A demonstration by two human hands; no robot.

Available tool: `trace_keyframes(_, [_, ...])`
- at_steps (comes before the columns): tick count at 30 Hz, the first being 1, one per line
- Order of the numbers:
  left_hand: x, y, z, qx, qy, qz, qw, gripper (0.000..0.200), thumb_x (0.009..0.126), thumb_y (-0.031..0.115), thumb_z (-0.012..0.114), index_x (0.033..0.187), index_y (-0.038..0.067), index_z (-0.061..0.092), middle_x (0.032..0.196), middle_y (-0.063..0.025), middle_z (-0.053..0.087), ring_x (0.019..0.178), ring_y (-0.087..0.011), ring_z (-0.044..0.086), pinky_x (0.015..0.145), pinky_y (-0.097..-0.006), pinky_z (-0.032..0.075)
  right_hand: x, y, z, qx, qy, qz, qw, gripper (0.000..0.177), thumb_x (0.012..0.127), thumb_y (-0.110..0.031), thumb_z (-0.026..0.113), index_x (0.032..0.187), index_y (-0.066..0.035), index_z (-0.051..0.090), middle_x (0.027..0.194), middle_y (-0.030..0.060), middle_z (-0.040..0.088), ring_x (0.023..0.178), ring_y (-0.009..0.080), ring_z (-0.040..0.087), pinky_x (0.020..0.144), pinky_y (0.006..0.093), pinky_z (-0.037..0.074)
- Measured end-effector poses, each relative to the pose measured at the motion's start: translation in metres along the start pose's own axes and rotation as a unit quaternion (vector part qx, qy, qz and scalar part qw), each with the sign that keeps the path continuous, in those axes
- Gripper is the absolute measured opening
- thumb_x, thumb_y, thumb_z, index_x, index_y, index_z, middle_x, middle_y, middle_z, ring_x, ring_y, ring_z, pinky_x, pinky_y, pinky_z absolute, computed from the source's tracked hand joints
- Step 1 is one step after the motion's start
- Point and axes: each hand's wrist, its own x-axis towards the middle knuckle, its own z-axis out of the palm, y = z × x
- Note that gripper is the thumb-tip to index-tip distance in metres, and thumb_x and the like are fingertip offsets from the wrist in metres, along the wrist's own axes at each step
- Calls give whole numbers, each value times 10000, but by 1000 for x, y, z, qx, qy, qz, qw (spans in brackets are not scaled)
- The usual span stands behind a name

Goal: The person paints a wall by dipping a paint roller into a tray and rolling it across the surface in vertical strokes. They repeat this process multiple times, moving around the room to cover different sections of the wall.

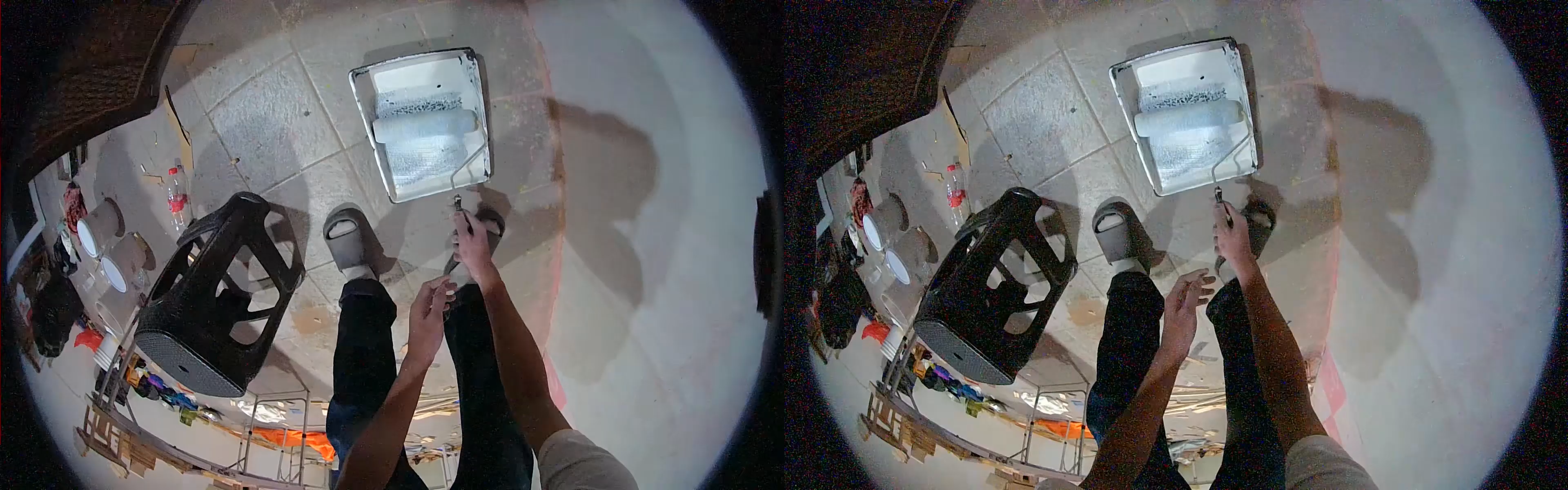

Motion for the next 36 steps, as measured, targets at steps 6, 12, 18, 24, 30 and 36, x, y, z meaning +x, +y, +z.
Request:
trace_keyframes(6, [-1,6,4,-25,-7,0,1000,351,1089,306,472,1277,44,610,1185,-104,685,1045,-199,641,922,-356,498,12,101,-32,-214,70,-225,948,356,1043,-340,567,1145,-16,674,684,1,518,579,80,475,514,285,401])
trace_keyframes(12, [0,9,2,-19,-23,26,999,337,1083,287,478,1281,45,605,1183,-94,687,1025,-191,640,913,-349,495,1,1,17,18,17,-8,1000,350,1028,-343,607,1265,-89,641,668,-34,519,504,89,497,429,263,390])
trace_keyframes(18, [1,27,-2,65,-35,69,995,305,1074,245,489,1250,33,619,1062,-96,677,968,-179,635,841,-322,503,-80,-43,42,167,28,9,985,317,1021,-389,615,1184,-119,639,693,-57,496,469,67,449,393,246,357])
trace_keyframes(24, [-45,63,38,245,-155,111,951,262,1065,235,499,1172,35,629,988,-74,678,907,-153,634,813,-332,511,-254,-45,-9,295,-43,-42,953,252,1073,-411,482,1038,-168,540,687,-69,433,528,46,416,432,228,333])
trace_keyframes(30, [-116,55,134,313,-264,-130,903,412,1055,368,494,1183,-1,623,1119,-121,699,983,-210,645,883,-349,510,-330,-25,-37,298,146,-19,943,393,1063,-473,454,1208,-135,592,734,-35,494,592,74,480,478,244,388])
trace_keyframes(36, [-128,21,178,478,-334,-95,807,461,1019,449,543,1152,33,690,1070,-108,696,1017,-207,626,923,-354,468,-271,86,-36,197,353,-122,906,476,1066,-385,445,1215,35,612,1040,245,668,937,367,662,817,451,533])
